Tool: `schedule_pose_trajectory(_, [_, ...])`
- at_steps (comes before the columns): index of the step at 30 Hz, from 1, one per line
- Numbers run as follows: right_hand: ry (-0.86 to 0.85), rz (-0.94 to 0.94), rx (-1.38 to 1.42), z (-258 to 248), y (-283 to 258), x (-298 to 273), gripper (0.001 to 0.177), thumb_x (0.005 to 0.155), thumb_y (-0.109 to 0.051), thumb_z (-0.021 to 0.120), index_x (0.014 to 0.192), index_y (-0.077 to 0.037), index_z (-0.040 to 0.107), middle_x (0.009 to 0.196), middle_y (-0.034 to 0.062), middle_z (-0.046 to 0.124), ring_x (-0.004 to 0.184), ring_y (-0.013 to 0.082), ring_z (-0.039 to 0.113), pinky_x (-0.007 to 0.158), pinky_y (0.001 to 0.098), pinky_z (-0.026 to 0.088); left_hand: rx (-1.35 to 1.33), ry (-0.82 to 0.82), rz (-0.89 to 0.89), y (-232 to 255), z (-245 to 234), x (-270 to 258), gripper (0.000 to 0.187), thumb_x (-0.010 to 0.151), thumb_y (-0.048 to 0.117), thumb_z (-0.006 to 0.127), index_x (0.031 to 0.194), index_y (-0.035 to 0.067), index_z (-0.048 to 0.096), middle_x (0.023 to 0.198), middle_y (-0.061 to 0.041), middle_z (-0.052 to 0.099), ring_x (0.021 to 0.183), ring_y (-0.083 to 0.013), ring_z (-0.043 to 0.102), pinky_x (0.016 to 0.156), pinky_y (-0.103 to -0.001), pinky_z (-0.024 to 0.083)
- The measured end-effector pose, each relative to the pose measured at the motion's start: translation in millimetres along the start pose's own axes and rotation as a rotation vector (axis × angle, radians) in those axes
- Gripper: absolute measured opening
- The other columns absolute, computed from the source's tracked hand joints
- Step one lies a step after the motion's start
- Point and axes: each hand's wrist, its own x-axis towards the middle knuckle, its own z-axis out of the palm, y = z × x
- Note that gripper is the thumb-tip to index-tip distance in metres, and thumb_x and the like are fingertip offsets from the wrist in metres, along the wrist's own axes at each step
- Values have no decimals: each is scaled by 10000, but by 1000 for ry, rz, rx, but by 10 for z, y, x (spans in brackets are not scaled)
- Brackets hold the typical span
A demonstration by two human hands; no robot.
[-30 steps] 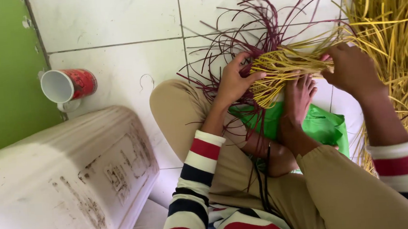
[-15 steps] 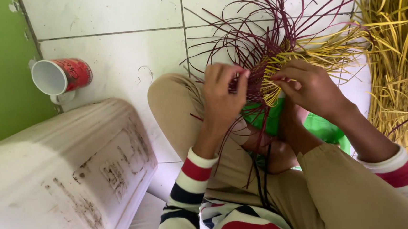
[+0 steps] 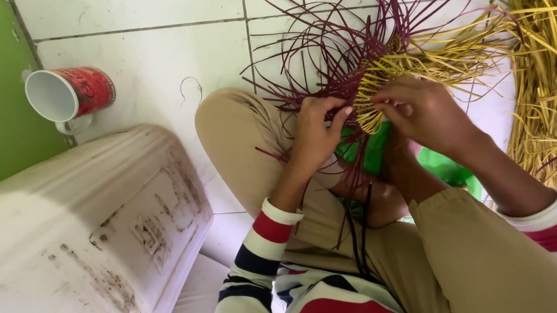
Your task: Weaving colored natural fibers together to create a patterned object
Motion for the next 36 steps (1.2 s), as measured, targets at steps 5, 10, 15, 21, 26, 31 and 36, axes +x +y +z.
schedule_pose_trajectory(5, [20, -155, -146, 137, -8, -16, 46, 912, -44, 693, 947, -14, 699, 944, 155, 668, 852, 341, 667, 717, 387, 536, -147, -15, -8, -9, 52, -16, 164, 943, 169, 616, 1023, 36, 669, 878, -150, 641, 959, -306, 545, 867, -411, 459])
schedule_pose_trajectory(10, [118, -324, -437, 216, 192, -28, 81, 956, -108, 661, 908, -44, 678, 887, 113, 627, 802, 282, 637, 704, 351, 526, -136, 5, 31, 52, 65, 39, 173, 946, 197, 613, 1009, 51, 681, 833, -132, 631, 926, -281, 541, 852, -389, 470])
schedule_pose_trajectory(15, [119, -296, -628, 160, 286, 1, 125, 938, -180, 699, 879, -80, 653, 813, 72, 568, 754, 243, 605, 688, 334, 512, -110, 9, 54, 33, 90, 82, 157, 945, 199, 615, 991, 74, 700, 818, -115, 641, 912, -253, 542, 842, -375, 468])
schedule_pose_trajectory(21, [112, -256, -494, -396, 324, 178, 539, 823, -318, 867, 1219, -31, 641, 1262, 228, 518, 1122, 351, 489, 903, 473, 398, 13, -89, 124, 15, 85, 110, 219, 985, 224, 426, 1019, 61, 568, 930, -111, 649, 869, -296, 559, 736, -403, 425])
schedule_pose_trajectory(26, [-285, 454, 52, -670, 106, 365, 881, 727, -112, 728, 1501, -42, 312, 1441, 258, 402, 1152, 448, 493, 798, 513, 502, -20, -212, 87, -37, 100, 158, 285, 991, 293, 429, 1110, 81, 577, 993, -104, 656, 896, -271, 564, 736, -388, 442])
schedule_pose_trajectory(31, [-142, 231, -284, -686, 615, -2, 358, 856, -193, 769, 1193, -90, 703, 1003, 107, 697, 894, 254, 662, 813, 400, 498, -64, -259, 99, -5, 13, 247, 328, 976, 315, 469, 1136, 76, 624, 1018, -75, 658, 918, -242, 537, 816, -356, 428])
schedule_pose_trajectory(36, [-43, 144, -732, -656, 731, -186, 267, 986, -453, 763, 1131, -231, 793, 945, -16, 743, 809, 217, 712, 711, 365, 543, 80, -246, 257, 35, -59, 416, 219, 964, 198, 471, 1043, 66, 627, 941, -66, 679, 831, -256, 459, 674, -408, 383])
